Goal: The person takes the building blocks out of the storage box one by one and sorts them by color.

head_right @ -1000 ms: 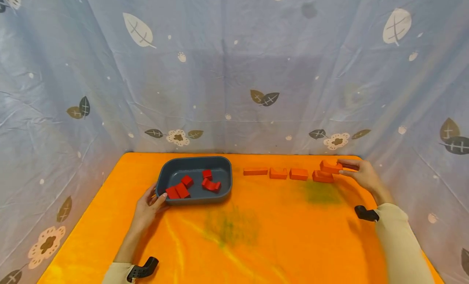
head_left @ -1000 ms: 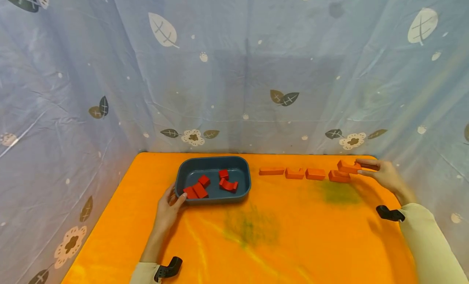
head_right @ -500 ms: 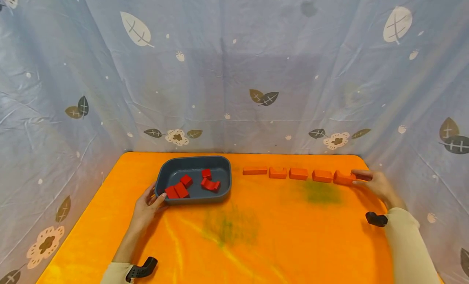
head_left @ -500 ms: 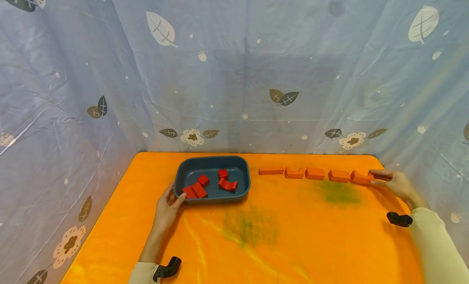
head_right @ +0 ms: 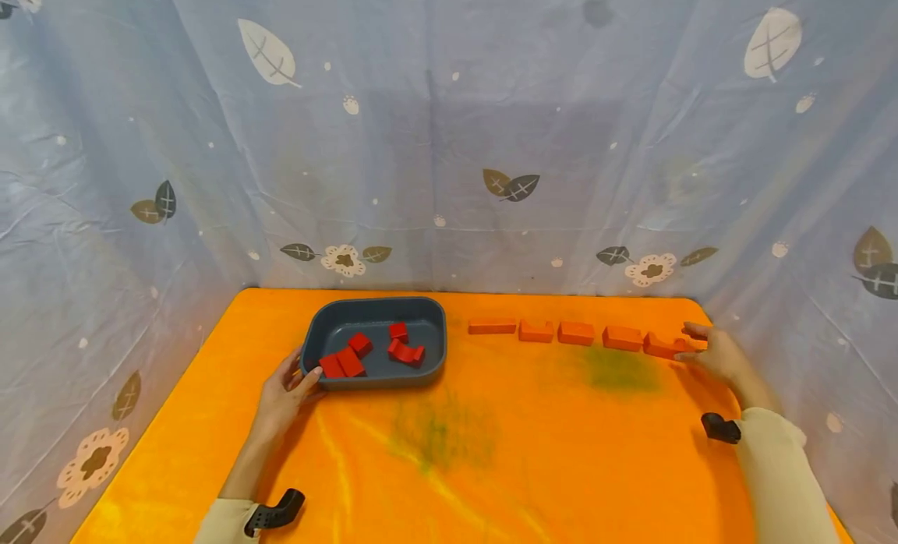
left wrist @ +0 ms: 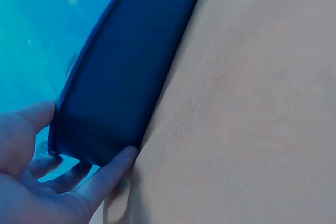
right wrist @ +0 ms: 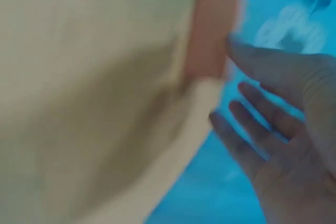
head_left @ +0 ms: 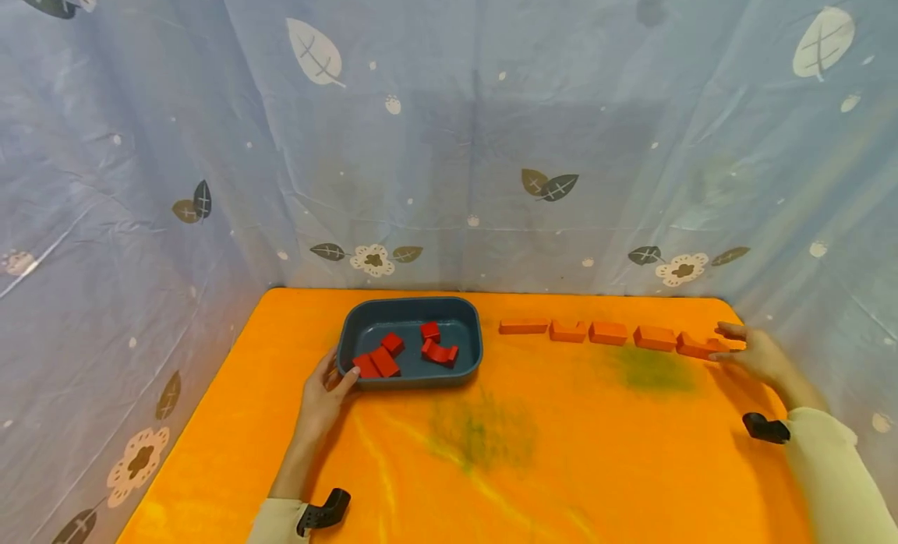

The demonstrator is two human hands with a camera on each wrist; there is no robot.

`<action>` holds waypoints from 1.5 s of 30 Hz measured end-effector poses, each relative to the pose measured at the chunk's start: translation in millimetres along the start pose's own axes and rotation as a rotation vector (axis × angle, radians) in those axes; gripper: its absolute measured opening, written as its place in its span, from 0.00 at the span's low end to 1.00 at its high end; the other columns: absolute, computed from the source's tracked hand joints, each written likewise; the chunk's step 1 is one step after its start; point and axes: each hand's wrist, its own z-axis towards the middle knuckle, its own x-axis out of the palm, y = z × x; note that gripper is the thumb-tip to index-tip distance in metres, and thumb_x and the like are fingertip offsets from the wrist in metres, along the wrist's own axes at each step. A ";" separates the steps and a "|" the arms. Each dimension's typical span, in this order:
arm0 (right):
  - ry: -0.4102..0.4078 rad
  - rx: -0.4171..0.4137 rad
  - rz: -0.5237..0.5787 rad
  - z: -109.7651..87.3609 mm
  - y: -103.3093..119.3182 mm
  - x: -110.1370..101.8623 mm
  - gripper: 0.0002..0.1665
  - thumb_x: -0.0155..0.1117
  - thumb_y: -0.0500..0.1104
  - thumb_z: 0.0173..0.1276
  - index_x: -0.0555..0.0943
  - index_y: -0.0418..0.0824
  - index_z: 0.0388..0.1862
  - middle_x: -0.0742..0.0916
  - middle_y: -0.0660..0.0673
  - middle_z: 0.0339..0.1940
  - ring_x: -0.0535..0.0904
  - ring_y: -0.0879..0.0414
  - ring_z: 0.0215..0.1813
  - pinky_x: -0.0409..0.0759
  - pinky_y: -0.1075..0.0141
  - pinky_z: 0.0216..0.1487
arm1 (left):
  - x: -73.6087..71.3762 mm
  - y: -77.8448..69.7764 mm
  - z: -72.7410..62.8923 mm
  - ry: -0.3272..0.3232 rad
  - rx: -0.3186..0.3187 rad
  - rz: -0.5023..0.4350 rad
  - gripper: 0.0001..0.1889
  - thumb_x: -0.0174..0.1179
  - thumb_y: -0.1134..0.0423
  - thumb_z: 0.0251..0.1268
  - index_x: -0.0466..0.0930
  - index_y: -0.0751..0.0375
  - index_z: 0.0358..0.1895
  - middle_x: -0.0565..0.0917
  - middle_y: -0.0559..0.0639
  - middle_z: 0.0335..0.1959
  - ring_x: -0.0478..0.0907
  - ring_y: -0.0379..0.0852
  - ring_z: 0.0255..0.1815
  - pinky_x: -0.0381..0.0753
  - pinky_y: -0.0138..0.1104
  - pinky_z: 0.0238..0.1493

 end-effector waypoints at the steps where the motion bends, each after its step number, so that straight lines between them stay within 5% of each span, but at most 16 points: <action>1: -0.003 -0.013 -0.015 0.1 7.6 -1.4 0.36 0.67 0.38 0.66 0.65 0.15 0.63 0.71 0.15 0.59 0.70 0.20 0.54 0.78 0.37 0.48 | 0.2 0.1 0.3 0.004 0.001 0.000 0.36 0.58 0.66 0.71 0.52 0.60 0.77 0.63 0.63 0.71 0.65 0.59 0.69 0.81 0.46 0.55; 9: -0.015 -0.093 -0.049 21.5 100.0 8.2 0.32 0.64 0.42 0.71 0.70 0.19 0.62 0.73 0.19 0.59 0.72 0.23 0.56 0.77 0.35 0.52 | 0.2 -0.6 2.1 0.002 -0.003 -0.018 0.35 0.58 0.66 0.71 0.52 0.60 0.78 0.63 0.62 0.71 0.66 0.57 0.68 0.81 0.47 0.55; 21: -0.110 -0.304 0.011 57.5 228.7 72.3 0.28 0.67 0.40 0.68 0.75 0.29 0.63 0.81 0.30 0.58 0.76 0.33 0.59 0.74 0.39 0.60 | -1.1 -3.5 0.7 -0.010 -0.012 0.002 0.36 0.58 0.64 0.72 0.52 0.60 0.78 0.63 0.64 0.70 0.65 0.59 0.69 0.80 0.47 0.56; 28: 0.019 -0.411 -0.020 64.8 305.4 123.6 0.27 0.66 0.45 0.69 0.78 0.32 0.62 0.81 0.34 0.60 0.76 0.39 0.62 0.77 0.46 0.61 | 1.1 -4.0 1.7 -0.009 0.001 0.027 0.36 0.59 0.63 0.71 0.52 0.61 0.78 0.62 0.65 0.71 0.61 0.62 0.71 0.81 0.46 0.56; 36: 0.204 -0.461 -0.139 72.6 351.1 176.2 0.26 0.69 0.44 0.66 0.80 0.30 0.57 0.83 0.36 0.55 0.82 0.44 0.54 0.83 0.56 0.55 | 0.9 0.7 0.8 0.003 -0.007 -0.001 0.36 0.59 0.65 0.71 0.52 0.59 0.78 0.63 0.63 0.71 0.64 0.59 0.70 0.82 0.45 0.55; 42: 0.238 -0.350 -0.232 83.9 369.6 201.5 0.11 0.76 0.38 0.58 0.83 0.34 0.34 0.83 0.42 0.27 0.78 0.49 0.30 0.81 0.60 0.35 | -0.1 -1.1 -2.2 0.004 -0.007 0.004 0.36 0.57 0.64 0.72 0.50 0.61 0.78 0.62 0.65 0.71 0.62 0.61 0.71 0.81 0.46 0.55; 45: 0.216 -0.287 -0.254 87.8 374.6 209.5 0.09 0.76 0.36 0.57 0.82 0.36 0.30 0.84 0.43 0.26 0.77 0.49 0.29 0.82 0.60 0.36 | 0.1 -1.9 -2.5 -0.001 -0.002 0.027 0.36 0.58 0.63 0.72 0.51 0.61 0.78 0.62 0.66 0.71 0.62 0.62 0.71 0.80 0.47 0.57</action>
